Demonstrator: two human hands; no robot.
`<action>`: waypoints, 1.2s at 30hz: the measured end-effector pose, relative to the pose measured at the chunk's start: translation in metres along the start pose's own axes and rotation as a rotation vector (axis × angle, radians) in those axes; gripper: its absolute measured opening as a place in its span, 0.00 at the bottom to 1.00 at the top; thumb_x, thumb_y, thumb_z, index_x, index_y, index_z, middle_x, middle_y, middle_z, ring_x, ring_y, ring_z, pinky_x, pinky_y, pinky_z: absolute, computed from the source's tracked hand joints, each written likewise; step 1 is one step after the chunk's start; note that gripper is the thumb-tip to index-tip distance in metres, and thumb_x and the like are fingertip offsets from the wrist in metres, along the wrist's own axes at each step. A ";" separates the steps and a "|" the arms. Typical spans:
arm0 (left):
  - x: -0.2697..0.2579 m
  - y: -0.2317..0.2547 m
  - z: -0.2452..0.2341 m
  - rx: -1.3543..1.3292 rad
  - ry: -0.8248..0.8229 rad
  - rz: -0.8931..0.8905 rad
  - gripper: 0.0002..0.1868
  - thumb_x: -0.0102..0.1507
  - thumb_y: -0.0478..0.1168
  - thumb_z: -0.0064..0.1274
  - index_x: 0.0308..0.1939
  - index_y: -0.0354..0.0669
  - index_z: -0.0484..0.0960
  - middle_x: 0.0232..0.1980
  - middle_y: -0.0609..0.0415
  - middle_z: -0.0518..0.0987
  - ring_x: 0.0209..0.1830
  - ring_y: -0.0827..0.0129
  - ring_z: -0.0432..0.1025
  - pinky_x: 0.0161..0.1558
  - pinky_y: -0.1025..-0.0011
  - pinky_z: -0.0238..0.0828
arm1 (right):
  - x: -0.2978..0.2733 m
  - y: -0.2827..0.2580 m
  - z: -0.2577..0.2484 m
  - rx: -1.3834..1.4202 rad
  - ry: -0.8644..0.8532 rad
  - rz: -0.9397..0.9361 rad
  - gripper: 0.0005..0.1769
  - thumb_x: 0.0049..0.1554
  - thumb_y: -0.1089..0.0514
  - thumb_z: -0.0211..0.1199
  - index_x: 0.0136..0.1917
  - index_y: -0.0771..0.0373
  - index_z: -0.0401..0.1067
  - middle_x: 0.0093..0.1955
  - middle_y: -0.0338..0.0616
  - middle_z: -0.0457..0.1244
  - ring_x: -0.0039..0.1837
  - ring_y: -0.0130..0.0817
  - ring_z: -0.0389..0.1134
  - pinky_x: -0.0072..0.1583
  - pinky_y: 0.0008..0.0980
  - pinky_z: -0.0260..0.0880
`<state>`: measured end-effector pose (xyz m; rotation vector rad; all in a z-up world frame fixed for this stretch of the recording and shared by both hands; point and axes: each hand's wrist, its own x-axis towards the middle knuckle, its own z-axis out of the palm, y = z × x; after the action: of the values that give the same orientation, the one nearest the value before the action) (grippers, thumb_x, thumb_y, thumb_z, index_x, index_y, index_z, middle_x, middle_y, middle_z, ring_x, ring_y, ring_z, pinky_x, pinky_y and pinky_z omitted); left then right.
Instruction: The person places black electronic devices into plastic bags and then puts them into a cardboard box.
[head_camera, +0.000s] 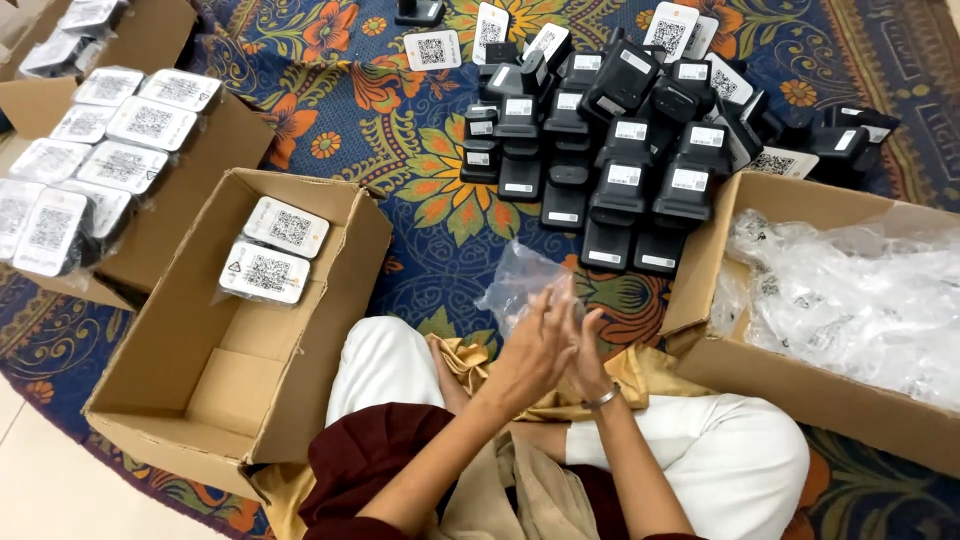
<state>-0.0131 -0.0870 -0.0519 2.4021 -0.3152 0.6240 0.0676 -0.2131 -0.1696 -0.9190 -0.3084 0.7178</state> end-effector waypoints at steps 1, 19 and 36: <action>-0.006 -0.005 0.010 -0.003 0.003 0.000 0.45 0.66 0.47 0.58 0.76 0.29 0.49 0.73 0.24 0.58 0.65 0.33 0.64 0.64 0.52 0.65 | -0.001 0.005 -0.007 -0.005 0.001 0.000 0.60 0.53 0.13 0.27 0.87 0.48 0.29 0.86 0.48 0.45 0.77 0.39 0.59 0.70 0.40 0.65; 0.002 -0.092 -0.030 0.232 -0.317 0.142 0.20 0.59 0.31 0.51 0.55 0.40 0.78 0.73 0.50 0.69 0.60 0.54 0.73 0.57 0.64 0.73 | -0.036 -0.071 0.083 -0.193 -0.137 0.062 0.60 0.56 0.23 0.52 0.84 0.56 0.30 0.86 0.45 0.39 0.85 0.39 0.42 0.81 0.45 0.46; 0.012 -0.231 -0.002 0.001 0.686 -0.585 0.31 0.69 0.30 0.41 0.77 0.30 0.58 0.80 0.36 0.59 0.81 0.44 0.55 0.76 0.55 0.53 | 0.080 0.014 -0.006 -0.643 0.122 0.182 0.24 0.61 0.52 0.61 0.68 0.65 0.69 0.63 0.49 0.70 0.62 0.35 0.72 0.61 0.37 0.73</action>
<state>0.0808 0.0923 -0.1637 1.9726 0.6468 1.0844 0.1232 -0.1571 -0.1884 -1.6110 -0.3572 0.7368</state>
